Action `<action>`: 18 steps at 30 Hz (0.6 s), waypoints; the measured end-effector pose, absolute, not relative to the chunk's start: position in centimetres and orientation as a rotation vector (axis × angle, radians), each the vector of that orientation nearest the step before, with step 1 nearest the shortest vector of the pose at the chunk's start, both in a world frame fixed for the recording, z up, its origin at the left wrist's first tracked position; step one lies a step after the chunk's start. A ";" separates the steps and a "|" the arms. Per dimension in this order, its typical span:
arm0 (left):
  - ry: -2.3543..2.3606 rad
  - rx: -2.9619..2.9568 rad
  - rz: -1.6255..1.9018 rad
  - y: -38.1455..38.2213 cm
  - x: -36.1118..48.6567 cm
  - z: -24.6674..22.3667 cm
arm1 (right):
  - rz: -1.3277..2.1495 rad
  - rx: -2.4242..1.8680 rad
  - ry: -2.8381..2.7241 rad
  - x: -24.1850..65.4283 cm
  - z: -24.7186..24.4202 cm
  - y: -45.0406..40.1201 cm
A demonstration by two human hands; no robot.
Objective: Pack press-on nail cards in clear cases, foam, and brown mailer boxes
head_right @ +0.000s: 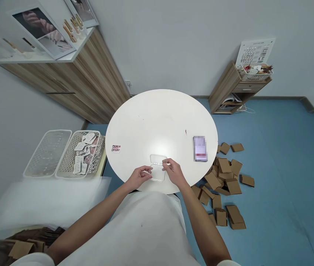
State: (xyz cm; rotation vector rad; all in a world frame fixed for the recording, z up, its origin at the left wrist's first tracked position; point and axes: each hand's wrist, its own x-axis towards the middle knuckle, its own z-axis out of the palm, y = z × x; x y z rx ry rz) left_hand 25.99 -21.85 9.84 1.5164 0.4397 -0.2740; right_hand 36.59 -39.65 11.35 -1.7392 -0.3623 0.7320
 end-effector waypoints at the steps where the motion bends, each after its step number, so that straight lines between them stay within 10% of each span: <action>1: 0.441 1.520 -0.266 -22.1 25.9 9.8 | 0.741 -1.741 -0.355 36.7 11.3 -39.6; 18: 0.739 1.510 -0.123 -23.7 25.2 7.3 | 0.842 -1.608 -0.063 34.1 7.0 -39.9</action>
